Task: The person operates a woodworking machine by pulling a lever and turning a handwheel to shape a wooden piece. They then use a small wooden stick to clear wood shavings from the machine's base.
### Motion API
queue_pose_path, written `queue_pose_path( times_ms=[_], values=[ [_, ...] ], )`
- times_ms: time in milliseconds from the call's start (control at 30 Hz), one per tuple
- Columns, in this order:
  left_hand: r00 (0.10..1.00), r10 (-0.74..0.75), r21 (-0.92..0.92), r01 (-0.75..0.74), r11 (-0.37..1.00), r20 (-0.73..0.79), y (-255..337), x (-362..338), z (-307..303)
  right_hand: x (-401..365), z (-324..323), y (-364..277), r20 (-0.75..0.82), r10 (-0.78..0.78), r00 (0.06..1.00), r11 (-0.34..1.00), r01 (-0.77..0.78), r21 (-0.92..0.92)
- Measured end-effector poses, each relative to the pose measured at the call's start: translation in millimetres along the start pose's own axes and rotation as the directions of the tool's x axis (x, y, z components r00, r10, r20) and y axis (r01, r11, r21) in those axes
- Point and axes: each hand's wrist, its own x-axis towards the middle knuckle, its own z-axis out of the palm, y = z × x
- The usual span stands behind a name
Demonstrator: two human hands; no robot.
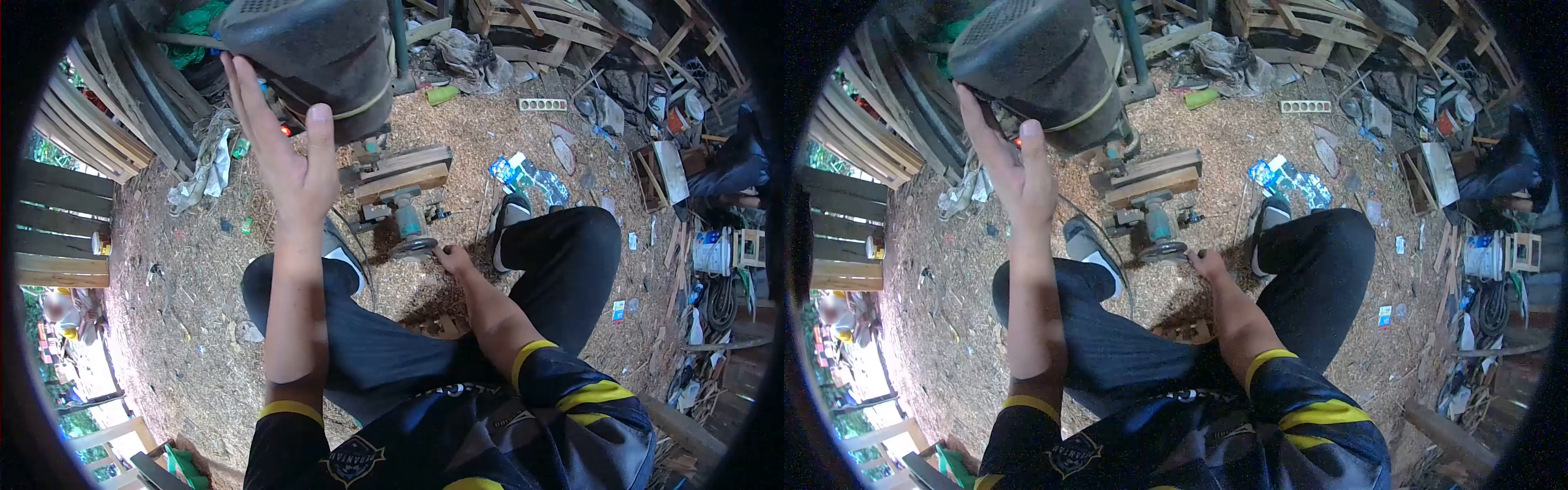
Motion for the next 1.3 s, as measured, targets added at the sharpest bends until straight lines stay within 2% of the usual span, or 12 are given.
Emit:
queue_pose_path(
  times_ms=[67, 100, 200, 333, 667, 767, 1167, 1300],
  values=[
    [0.999, 0.046, 0.040, -0.045, 0.998, -0.004, -1.7, 1.5, -1.1, -6.9, -6.6, -14.9, 0.045, 0.041, 0.998, 0.999, -0.042, 0.021],
    [0.999, 0.037, 0.056, -0.037, 0.998, 0.004, 0.6, 2.0, -2.4, -5.6, -11.8, -16.2, 0.065, 0.003, 0.998, 0.998, 0.001, -0.059],
    [0.999, 0.032, 0.099, -0.033, 0.995, 0.018, 5.7, 3.8, -5.0, -6.0, -16.6, -21.2, 0.071, -0.021, 0.997, 0.991, 0.030, -0.127],
    [0.999, 0.030, 0.109, -0.033, 0.994, 0.029, 5.8, 4.6, -6.5, -8.1, -10.7, -21.1, -0.052, -0.052, 0.997, 0.980, 0.041, -0.195],
    [1.000, 0.014, 0.098, -0.016, 0.995, 0.017, 7.7, 4.6, -4.5, -21.8, -14.6, -36.6, -0.046, -0.053, 0.998, 0.966, 0.040, -0.255],
    [1.000, 0.017, 0.101, -0.018, 0.995, 0.016, 7.8, 4.6, -4.2, -22.9, -10.1, -34.3, -0.092, -0.106, 0.990, 0.963, 0.079, -0.256],
    [0.999, 0.012, 0.094, -0.015, 0.995, 0.031, 9.1, 7.0, -6.6, -25.9, -8.8, -34.7, -0.077, -0.133, 0.988, 0.956, 0.108, -0.273],
    [1.000, 0.005, 0.097, -0.008, 0.995, 0.029, 8.6, 7.2, -5.1, -26.2, -7.1, -34.1, -0.105, -0.201, 0.974, 0.942, 0.163, -0.292]
  ],
)
